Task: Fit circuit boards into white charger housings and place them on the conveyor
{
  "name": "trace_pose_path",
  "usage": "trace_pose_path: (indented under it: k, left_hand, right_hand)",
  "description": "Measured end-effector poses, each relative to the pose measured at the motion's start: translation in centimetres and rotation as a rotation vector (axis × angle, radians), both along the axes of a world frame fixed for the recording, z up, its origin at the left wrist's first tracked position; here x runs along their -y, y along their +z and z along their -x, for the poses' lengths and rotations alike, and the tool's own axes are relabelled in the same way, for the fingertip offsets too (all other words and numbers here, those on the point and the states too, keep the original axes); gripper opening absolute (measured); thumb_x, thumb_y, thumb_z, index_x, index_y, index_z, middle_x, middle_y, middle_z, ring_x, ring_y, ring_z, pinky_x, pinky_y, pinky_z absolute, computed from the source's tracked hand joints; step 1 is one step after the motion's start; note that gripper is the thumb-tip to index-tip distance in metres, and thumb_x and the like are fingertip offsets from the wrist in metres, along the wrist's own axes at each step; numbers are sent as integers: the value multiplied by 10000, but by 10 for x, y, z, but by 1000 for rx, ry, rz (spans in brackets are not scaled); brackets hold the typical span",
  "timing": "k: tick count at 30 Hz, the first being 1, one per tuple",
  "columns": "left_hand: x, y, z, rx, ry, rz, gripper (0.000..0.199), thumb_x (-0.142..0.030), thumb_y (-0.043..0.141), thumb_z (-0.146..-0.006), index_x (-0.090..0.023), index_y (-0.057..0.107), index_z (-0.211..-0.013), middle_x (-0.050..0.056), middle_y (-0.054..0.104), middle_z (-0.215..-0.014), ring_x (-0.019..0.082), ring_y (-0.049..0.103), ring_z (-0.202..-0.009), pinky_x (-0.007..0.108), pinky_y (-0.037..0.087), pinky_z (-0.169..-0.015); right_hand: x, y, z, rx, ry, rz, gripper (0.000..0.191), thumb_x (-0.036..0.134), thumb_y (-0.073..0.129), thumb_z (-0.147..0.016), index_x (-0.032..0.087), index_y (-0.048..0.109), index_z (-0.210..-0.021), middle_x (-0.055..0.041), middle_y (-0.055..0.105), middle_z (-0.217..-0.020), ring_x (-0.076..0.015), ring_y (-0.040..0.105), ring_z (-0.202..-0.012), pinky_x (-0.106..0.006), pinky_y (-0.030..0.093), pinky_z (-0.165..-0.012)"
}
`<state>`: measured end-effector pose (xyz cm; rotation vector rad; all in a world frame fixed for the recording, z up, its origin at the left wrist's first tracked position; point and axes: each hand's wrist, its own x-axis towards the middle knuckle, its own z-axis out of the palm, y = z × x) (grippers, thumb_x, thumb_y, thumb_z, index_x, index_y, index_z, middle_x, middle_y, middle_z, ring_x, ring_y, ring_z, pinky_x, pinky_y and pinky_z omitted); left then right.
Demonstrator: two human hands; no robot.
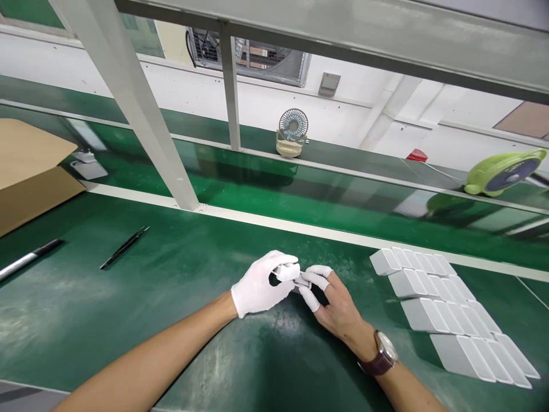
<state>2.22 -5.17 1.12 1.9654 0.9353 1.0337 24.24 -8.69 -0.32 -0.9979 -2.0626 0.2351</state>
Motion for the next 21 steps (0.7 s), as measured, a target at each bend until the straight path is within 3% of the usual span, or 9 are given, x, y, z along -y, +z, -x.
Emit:
trace_pose_path:
  k: [6, 11, 14, 21]
  left_hand:
    - [0, -1, -1, -9, 14, -15, 446, -184, 693, -798, -221, 618, -1235, 73, 667, -1117, 207, 663, -971, 365, 563, -890]
    - [0, 1, -2, -13, 26, -20, 433, -158, 664, -803, -212, 614, -1229, 76, 664, -1113, 203, 664, -960, 358, 562, -873]
    - [0, 2, -1, -21, 19, -17, 431, -168, 662, -809, -218, 612, -1234, 79, 665, -1120, 206, 661, -967, 363, 561, -873]
    - [0, 4, -2, -35, 22, -9, 402, -199, 664, -825, -220, 626, -1225, 80, 664, -1151, 204, 669, -981, 362, 565, -884]
  right_hand:
    - [0, 4, 3, -38, 50, 62, 399, 138, 610, -937, 227, 559, -1323, -130, 580, -1201, -245, 614, -1103, -437, 559, -936]
    - [-1, 7, -4, -114, 2, 85, 208, 162, 592, -949, 225, 610, -1147, -120, 576, -1231, -250, 594, -1161, -453, 526, -980]
    - [-1, 7, -9, -48, -39, 92, 146, 213, 625, -940, 224, 591, -1081, -131, 570, -1261, -269, 583, -1185, -480, 520, -977]
    - [-4, 7, -3, 161, -28, -70, 290, 275, 694, -900, 208, 536, -1134, -175, 549, -1318, -316, 540, -1249, -548, 494, -1004]
